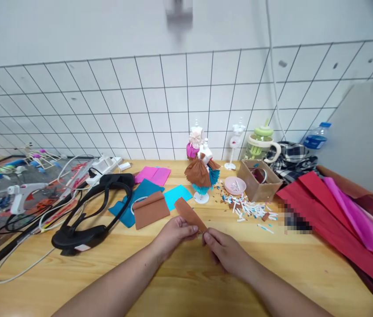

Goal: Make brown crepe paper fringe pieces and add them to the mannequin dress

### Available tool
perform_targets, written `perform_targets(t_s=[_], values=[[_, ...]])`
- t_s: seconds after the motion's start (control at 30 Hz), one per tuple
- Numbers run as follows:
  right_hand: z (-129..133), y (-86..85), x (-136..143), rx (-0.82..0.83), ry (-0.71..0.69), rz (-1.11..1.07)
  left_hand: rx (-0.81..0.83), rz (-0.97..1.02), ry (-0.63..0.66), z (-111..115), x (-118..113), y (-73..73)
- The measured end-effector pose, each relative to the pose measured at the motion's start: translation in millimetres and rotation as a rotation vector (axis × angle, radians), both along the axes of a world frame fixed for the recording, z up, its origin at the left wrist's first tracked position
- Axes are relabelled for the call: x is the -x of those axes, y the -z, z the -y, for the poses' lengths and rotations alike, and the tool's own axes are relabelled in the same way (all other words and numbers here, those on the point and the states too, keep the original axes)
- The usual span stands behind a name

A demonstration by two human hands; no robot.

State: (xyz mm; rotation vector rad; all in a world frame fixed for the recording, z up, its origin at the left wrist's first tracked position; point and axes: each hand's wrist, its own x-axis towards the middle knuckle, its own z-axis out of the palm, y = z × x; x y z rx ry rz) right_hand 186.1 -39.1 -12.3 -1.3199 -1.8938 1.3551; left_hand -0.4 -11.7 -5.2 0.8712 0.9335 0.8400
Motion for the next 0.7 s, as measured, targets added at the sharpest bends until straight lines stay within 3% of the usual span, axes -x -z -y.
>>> perform_targets(t_s=[0.27, 0.7], values=[[-3.2, 6.3, -2.5, -0.005, 0.019, 0.003, -0.019, -0.008, 0.013, -0.8, 2.7, 2.3], [-8.8, -6.4, -9.5, 0.057, 0.025, 0.071, -0.019, -0.002, 0.044, -7.0, 4.3, 3.0]])
